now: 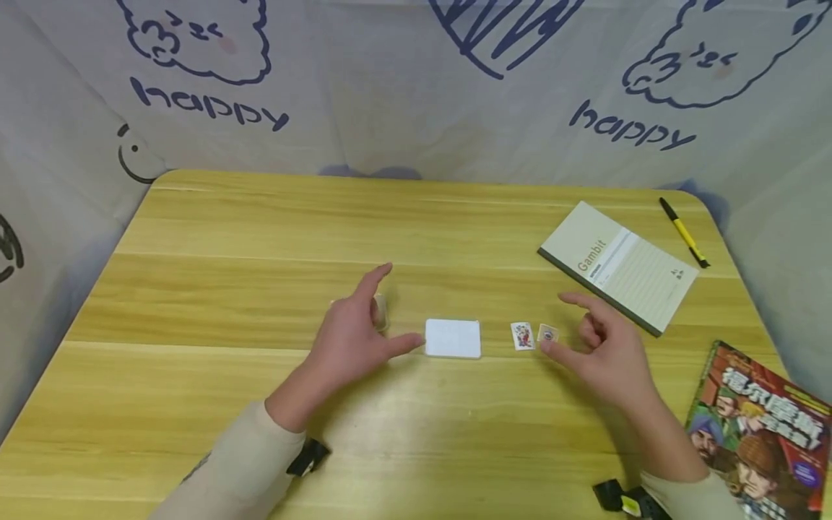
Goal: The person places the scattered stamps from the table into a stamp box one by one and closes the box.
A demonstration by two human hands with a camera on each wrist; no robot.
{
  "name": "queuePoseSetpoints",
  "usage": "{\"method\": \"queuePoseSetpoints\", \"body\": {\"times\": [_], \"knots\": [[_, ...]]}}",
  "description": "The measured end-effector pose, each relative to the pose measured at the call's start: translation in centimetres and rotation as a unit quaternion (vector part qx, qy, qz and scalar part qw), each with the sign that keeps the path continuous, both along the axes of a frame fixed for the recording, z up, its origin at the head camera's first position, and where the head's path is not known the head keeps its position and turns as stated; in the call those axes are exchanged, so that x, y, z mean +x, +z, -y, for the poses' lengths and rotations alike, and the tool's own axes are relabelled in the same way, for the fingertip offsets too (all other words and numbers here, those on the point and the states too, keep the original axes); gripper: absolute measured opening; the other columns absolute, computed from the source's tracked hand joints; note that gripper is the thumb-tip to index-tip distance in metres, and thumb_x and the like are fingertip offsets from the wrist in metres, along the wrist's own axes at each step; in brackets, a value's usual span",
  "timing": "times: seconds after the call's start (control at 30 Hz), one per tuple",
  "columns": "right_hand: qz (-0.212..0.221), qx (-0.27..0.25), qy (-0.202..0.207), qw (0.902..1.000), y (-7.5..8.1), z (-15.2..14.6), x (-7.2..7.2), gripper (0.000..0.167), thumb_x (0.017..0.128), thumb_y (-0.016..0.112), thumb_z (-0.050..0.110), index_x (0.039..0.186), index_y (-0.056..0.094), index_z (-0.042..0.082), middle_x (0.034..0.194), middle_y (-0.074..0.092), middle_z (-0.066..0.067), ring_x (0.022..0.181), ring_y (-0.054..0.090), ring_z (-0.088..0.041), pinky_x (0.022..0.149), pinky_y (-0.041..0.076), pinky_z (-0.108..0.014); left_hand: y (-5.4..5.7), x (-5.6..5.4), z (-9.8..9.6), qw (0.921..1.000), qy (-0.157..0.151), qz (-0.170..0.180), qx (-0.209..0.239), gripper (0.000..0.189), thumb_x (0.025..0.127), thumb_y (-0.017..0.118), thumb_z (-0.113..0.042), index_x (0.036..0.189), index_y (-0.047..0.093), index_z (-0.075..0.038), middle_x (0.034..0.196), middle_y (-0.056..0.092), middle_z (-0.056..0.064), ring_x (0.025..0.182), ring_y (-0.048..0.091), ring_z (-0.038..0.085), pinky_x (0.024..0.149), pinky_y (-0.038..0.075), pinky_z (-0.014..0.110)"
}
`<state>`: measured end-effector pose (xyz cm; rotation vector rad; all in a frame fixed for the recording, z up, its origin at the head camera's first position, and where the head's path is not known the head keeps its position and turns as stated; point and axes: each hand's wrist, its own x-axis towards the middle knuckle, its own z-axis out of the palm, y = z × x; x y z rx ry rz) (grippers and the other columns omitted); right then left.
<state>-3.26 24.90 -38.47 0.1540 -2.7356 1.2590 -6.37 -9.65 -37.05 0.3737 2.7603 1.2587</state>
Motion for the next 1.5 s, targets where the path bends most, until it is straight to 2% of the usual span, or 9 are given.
{"method": "queuePoseSetpoints", "body": {"times": [0.17, 0.33, 0.53, 0.73, 0.9, 1.23, 1.5], "knots": [[0.035, -0.100, 0.033, 0.9938, -1.2, -0.3, -0.5, 0.061, 0.073, 0.087, -0.004, 0.128, 0.063, 0.004, 0.063, 0.019, -0.002, 0.052, 0.020, -0.020, 0.050, 0.028, -0.031, -0.4, 0.0, -0.8, 0.9984, -0.015, 0.033, 0.044, 0.101, 0.068, 0.095, -0.029, 0.150, 0.039, -0.009, 0.058, 0.040, -0.003, 0.053, 0.035, 0.010, 0.056, 0.041, 0.034], [0.059, -0.138, 0.060, 0.9868, -1.9, -0.5, -0.9, 0.061, 0.072, 0.086, -0.007, 0.128, 0.063, 0.002, 0.060, 0.020, -0.003, 0.051, 0.021, -0.019, 0.048, 0.029, -0.031, -1.2, 0.0, -1.6, 0.9954, -0.025, 0.063, 0.068, 0.096, 0.067, 0.095, -0.025, 0.146, 0.044, -0.008, 0.058, 0.040, -0.003, 0.053, 0.035, 0.011, 0.054, 0.038, 0.032], [0.072, -0.127, 0.084, 0.9857, -2.7, -0.4, -1.3, 0.058, 0.073, 0.087, -0.001, 0.126, 0.064, 0.002, 0.058, 0.023, -0.002, 0.050, 0.024, -0.016, 0.050, 0.031, -0.031, -2.1, 0.0, -2.4, 0.9924, -0.028, 0.085, 0.084, 0.092, 0.066, 0.096, -0.019, 0.143, 0.048, -0.007, 0.058, 0.042, -0.003, 0.052, 0.036, 0.010, 0.056, 0.041, 0.032], [0.094, -0.102, 0.086, 0.9867, -3.4, -0.3, -1.5, 0.053, 0.076, 0.088, 0.007, 0.124, 0.066, 0.006, 0.058, 0.025, 0.000, 0.050, 0.025, -0.014, 0.055, 0.034, -0.029, -3.1, 0.2, -2.6, 0.9896, -0.030, 0.102, 0.097, 0.088, 0.066, 0.095, -0.015, 0.141, 0.050, -0.005, 0.055, 0.038, -0.006, 0.049, 0.033, 0.009, 0.053, 0.039, 0.030], [0.099, -0.068, 0.086, 0.9891, -3.5, -0.3, -1.7, 0.050, 0.077, 0.088, 0.012, 0.122, 0.067, 0.010, 0.058, 0.026, 0.003, 0.051, 0.025, -0.012, 0.052, 0.031, -0.030, -3.7, 0.2, -2.7, 0.9869, -0.033, 0.116, 0.107, 0.086, 0.067, 0.094, -0.015, 0.141, 0.051, -0.006, 0.055, 0.035, -0.007, 0.049, 0.031, 0.009, 0.051, 0.036, 0.029], [0.102, -0.029, 0.098, 0.9895, -3.2, 0.0, -1.8, 0.046, 0.079, 0.088, 0.018, 0.120, 0.069, 0.011, 0.058, 0.025, 0.006, 0.052, 0.024, -0.008, 0.063, 0.037, -0.028, -4.3, 0.1, -2.7, 0.9847, -0.052, 0.129, 0.105, 0.079, 0.069, 0.092, -0.013, 0.138, 0.054, -0.007, 0.057, 0.037, -0.006, 0.048, 0.032, 0.009, 0.050, 0.036, 0.028], [0.098, -0.017, 0.105, 0.9895, -2.9, 0.2, -1.9, 0.044, 0.080, 0.086, 0.016, 0.120, 0.069, 0.010, 0.059, 0.026, 0.007, 0.052, 0.025, -0.007, 0.064, 0.037, -0.028, -4.0, 0.1, -2.8, 0.9829, -0.065, 0.142, 0.097, 0.075, 0.071, 0.090, -0.012, 0.137, 0.055, -0.004, 0.059, 0.040, -0.004, 0.049, 0.034, 0.010, 0.048, 0.036, 0.027]]}}
